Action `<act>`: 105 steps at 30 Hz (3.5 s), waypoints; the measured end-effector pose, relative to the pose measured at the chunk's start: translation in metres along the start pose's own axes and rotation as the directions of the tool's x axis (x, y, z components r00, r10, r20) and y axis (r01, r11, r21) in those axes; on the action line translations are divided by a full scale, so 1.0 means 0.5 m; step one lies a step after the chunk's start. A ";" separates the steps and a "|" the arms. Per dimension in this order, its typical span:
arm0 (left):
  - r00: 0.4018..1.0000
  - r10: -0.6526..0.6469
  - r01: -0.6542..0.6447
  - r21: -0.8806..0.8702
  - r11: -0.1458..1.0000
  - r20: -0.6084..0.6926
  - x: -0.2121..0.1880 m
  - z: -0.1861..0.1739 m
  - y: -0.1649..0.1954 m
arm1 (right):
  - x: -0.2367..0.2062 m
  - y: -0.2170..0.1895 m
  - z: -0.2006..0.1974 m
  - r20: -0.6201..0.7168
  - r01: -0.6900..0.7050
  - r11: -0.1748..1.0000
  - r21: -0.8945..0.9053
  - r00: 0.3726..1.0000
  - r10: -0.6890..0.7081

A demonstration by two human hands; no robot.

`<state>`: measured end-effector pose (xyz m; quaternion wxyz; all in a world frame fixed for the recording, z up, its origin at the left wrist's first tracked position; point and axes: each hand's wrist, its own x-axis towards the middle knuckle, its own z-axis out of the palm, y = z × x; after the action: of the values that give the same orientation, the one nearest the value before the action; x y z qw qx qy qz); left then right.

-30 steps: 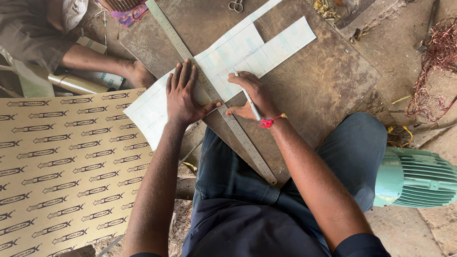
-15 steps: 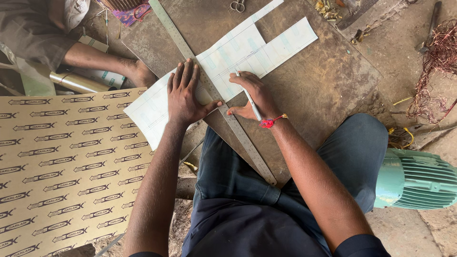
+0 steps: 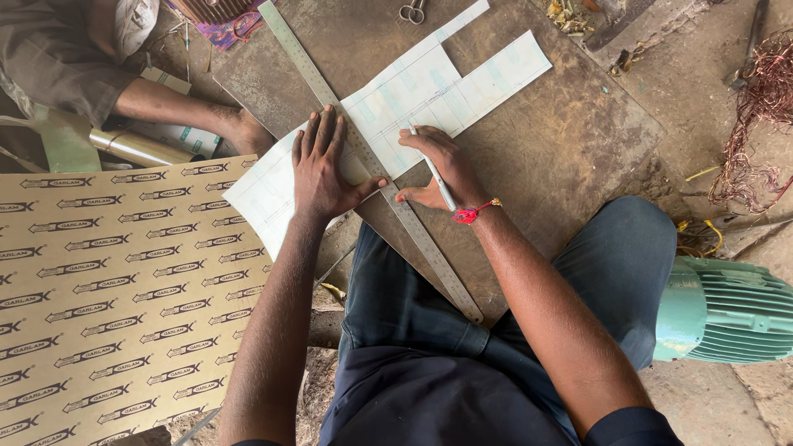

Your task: The person uses a ruler and a white marker to draw straight lines on a long strip of paper. They repeatedly reposition the ruler and draw lines across the paper's width.

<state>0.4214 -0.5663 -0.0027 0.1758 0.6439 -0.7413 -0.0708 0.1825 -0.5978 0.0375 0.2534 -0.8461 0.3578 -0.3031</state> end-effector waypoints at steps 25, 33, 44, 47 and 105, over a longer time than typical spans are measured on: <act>0.999 0.013 -0.014 -0.014 1.000 -0.043 -0.009 -0.008 -0.010 | -0.004 -0.013 0.021 0.016 -0.004 0.998 -0.065 1.000 0.005; 0.999 0.011 -0.011 0.000 1.000 -0.031 -0.007 -0.011 -0.010 | -0.008 -0.012 0.020 -0.017 0.040 0.997 -0.071 0.999 -0.041; 0.999 -0.002 0.001 -0.039 0.999 -0.036 -0.009 -0.009 -0.031 | -0.041 -0.047 0.101 -0.200 -0.092 0.871 0.483 0.957 0.212; 1.000 -0.004 0.003 -0.020 1.000 -0.025 -0.009 -0.006 -0.036 | -0.039 -0.046 0.105 -0.219 -0.123 0.869 0.479 0.942 0.254; 0.998 0.012 -0.016 -0.065 0.998 -0.061 -0.047 -0.104 -0.041 | -0.041 -0.190 0.113 -0.181 0.032 0.997 -0.074 0.982 -0.045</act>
<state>0.4613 -0.5402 0.0350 0.2198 0.6346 -0.7373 -0.0740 0.2533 -0.5119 0.0531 0.1834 -0.8301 0.3734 -0.3714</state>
